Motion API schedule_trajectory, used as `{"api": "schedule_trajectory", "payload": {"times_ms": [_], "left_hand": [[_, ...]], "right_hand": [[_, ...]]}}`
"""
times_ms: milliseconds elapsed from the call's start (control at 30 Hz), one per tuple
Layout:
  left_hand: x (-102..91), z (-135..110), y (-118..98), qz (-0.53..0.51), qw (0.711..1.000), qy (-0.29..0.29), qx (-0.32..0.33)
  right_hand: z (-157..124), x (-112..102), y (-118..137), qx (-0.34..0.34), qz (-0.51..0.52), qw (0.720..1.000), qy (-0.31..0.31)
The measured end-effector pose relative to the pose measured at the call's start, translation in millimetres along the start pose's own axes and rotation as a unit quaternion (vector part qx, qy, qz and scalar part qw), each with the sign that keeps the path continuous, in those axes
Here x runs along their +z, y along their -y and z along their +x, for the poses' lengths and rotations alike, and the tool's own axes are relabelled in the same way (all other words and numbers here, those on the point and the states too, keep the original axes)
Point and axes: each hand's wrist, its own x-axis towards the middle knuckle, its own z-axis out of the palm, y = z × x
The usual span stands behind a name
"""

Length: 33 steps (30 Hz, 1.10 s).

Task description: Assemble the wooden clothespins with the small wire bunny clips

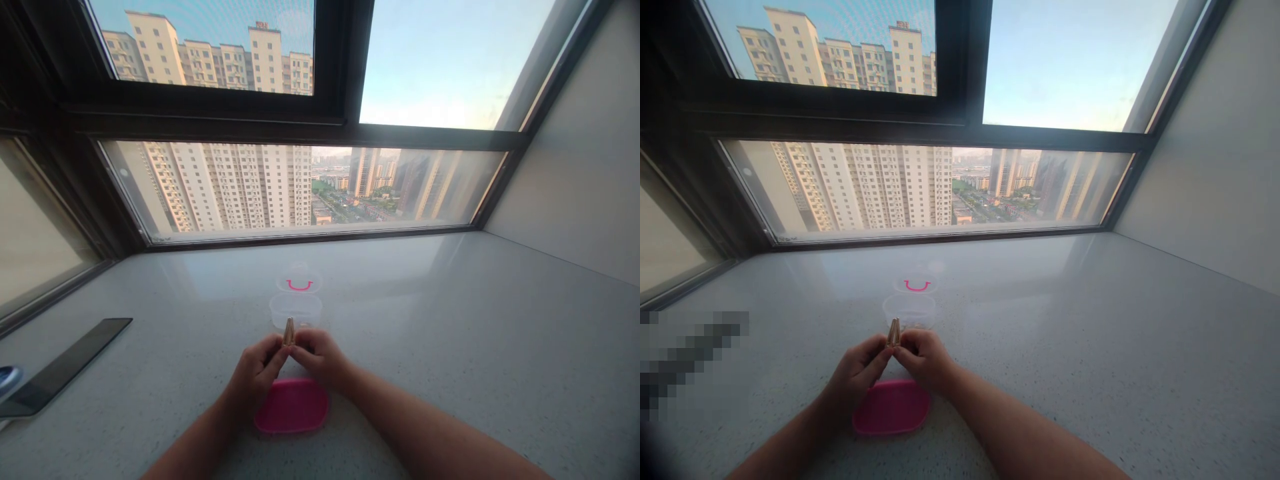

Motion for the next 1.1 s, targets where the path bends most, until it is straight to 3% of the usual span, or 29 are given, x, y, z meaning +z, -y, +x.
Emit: {"api": "schedule_trajectory", "payload": {"times_ms": [233,600,933,1100], "left_hand": [[-1.1,-1.4,-2.5,-0.010,1.000,0.020,-0.011],[-4.3,0.4,-4.5,0.000,0.998,0.055,0.019],[-1.9,0.5,1.5,0.018,1.000,0.000,-0.010],[-2.6,1.6,-1.8,0.067,0.998,0.009,0.008]], "right_hand": [[-2.4,-2.0,3.3,0.008,0.000,0.998,0.055],[-4.6,-4.0,6.8,0.021,-0.006,0.996,0.088],[-2.6,-3.9,-1.8,0.017,0.095,0.992,0.084],[-2.7,-2.9,-1.7,0.004,0.146,0.986,0.086]]}}
